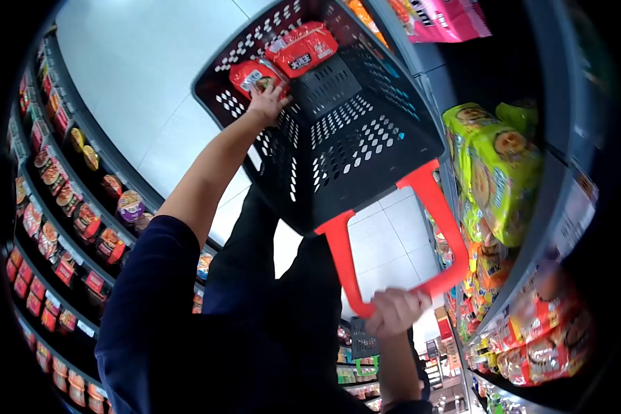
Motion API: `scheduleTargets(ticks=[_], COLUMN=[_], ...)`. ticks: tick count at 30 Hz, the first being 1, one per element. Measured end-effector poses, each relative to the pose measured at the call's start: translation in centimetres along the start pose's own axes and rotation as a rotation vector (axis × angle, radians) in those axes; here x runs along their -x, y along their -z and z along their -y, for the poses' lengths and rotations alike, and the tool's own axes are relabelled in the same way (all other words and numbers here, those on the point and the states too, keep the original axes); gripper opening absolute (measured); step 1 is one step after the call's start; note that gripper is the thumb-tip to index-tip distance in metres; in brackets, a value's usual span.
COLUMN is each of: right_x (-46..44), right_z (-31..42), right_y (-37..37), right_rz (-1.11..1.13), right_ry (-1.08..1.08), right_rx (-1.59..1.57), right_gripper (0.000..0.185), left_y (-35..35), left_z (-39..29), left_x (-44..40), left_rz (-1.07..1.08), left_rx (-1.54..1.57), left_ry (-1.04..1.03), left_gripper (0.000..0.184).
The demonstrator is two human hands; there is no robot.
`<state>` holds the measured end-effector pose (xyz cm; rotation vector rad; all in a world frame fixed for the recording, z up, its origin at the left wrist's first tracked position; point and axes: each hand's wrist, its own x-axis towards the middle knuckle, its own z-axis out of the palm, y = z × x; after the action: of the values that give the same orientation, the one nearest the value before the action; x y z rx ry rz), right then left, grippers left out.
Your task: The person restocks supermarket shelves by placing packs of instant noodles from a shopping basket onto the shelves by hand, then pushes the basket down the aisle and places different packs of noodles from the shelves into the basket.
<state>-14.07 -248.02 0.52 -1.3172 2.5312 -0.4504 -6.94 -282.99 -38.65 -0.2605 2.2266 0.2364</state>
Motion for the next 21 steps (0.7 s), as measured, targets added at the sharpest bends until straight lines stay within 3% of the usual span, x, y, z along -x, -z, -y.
scheduleTargets(ticks=[1,4,5,7,8,9,10,11,12,14,18,21], right_x=[0.0,-0.2,-0.4,-1.1,-1.3,-2.5,-3.2,-3.9,-4.8,-6.4,-9.8,-11.3], right_z=[0.0,0.6,1.1,1.2,1.1,2.2,2.5,3.0,3.2,4.0,5.9,7.0], right_y=[-0.2,-0.4,-0.2,-0.5,-0.6,-0.3,-0.6,-0.8,-1.1,-1.3,-1.4,-1.6], right_rz=[-0.002,-0.014,0.013,-0.032,-0.072,-0.069,-0.103,-0.159,-0.208,-0.281,-0.421,-0.425], right_ry=[0.01,-0.002,-0.042,-0.028,0.015,-0.041,-0.012,0.008,0.032,0.068,0.149,0.147], right_rx=[0.005,-0.002,-0.002,-0.036,-0.062,-0.017,-0.051,-0.074,-0.107,-0.117,-0.187,-0.173], right_gripper=[0.014,0.014,0.014,0.013,0.013,0.015,0.014,0.013,0.012,0.01,0.01,0.007], left_y=[-1.9,-4.5,-2.8,-5.0,-4.6,-6.1,-2.3,-2.0,-0.7,2.9,10.4,15.4], left_z=[0.1,1.4,1.8,4.0,5.5,6.4,6.3,7.8,8.2,9.0,7.4,5.1], left_x=[-1.8,-4.0,-4.5,-7.0,-7.4,-8.7,-5.5,-4.8,-3.4,1.7,15.9,26.2], left_rz=[0.014,-0.2,-0.102,-0.418,-0.452,-0.63,-0.541,-0.534,-0.533,-0.617,-0.738,-0.95], left_rx=[-0.053,-0.173,-0.095,-0.083,0.012,0.119,0.394,0.093,0.285,0.183,0.437,0.651], left_ry=[0.088,0.134,0.148,0.126,0.069,0.118,0.185,0.084,0.159,0.064,-0.028,-0.032], left_gripper=[0.107,0.06,0.042,0.033,0.031,0.031,0.032,0.031,0.029,0.025,0.02,0.026])
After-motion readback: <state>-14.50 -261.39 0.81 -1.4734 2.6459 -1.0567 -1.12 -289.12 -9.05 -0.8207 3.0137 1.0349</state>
